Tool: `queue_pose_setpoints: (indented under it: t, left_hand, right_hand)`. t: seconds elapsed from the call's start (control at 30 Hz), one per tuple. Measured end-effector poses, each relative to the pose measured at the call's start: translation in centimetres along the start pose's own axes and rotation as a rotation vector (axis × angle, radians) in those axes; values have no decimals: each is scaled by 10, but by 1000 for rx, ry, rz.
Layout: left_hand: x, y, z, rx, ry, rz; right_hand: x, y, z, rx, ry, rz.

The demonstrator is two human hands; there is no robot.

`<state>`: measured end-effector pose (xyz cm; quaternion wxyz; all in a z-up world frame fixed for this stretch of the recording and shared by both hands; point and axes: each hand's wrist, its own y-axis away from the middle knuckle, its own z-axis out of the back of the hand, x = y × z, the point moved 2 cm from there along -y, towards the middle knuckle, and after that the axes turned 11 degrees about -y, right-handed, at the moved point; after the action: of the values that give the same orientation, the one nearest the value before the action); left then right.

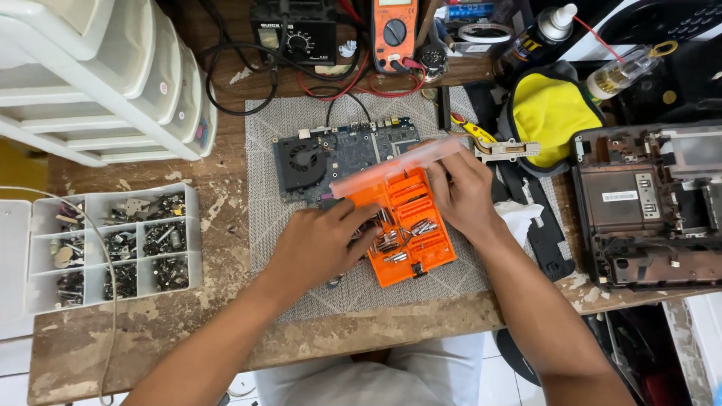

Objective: Disassembling a laptop motherboard by removing screws and extracting the CPU on a repair bench.

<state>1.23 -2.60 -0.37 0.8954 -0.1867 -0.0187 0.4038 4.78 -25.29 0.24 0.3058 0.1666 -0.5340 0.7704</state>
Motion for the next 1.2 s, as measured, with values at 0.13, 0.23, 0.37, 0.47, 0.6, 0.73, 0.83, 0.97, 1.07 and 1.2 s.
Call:
queue_pose_setpoints:
  t: [0.13,0.23,0.37,0.47,0.6,0.73,0.83,0.97,1.07,1.2]
  left_hand:
    - [-3,-4,-7,-21,-37,30]
    - [-6,-7,-14,-14,-66,55]
    - [-8,-11,-18,28,-50,73]
    - [-9,-13,-19,38,-16,76]
    - [-8,-13,-28,27,13,74]
    - [-6,-11,-39,20,13,84]
    - [-6,-10,-26,-22,36,106]
    - [-6,-11,-10,-128,80,97]
    - [-5,-8,-7,-199,102,92]
    - [-3,-6,-6,-258,147,82]
  right_hand:
    - [-21,18,-2,-7,40,-9]
    - [-26,20,-3,-16,66,-10]
    - [-18,11,-5,-5,109,-41]
    - [-9,2,-6,6,89,-71]
    - [-3,-5,-8,7,59,-114]
    - [-14,1,-7,13,52,-141]
    - [-12,1,-4,-2,51,-185]
    - [-7,2,10,-108,3,-107]
    - [14,-5,3,89,-174,-104]
    - [23,-4,-9,390,-360,-154]
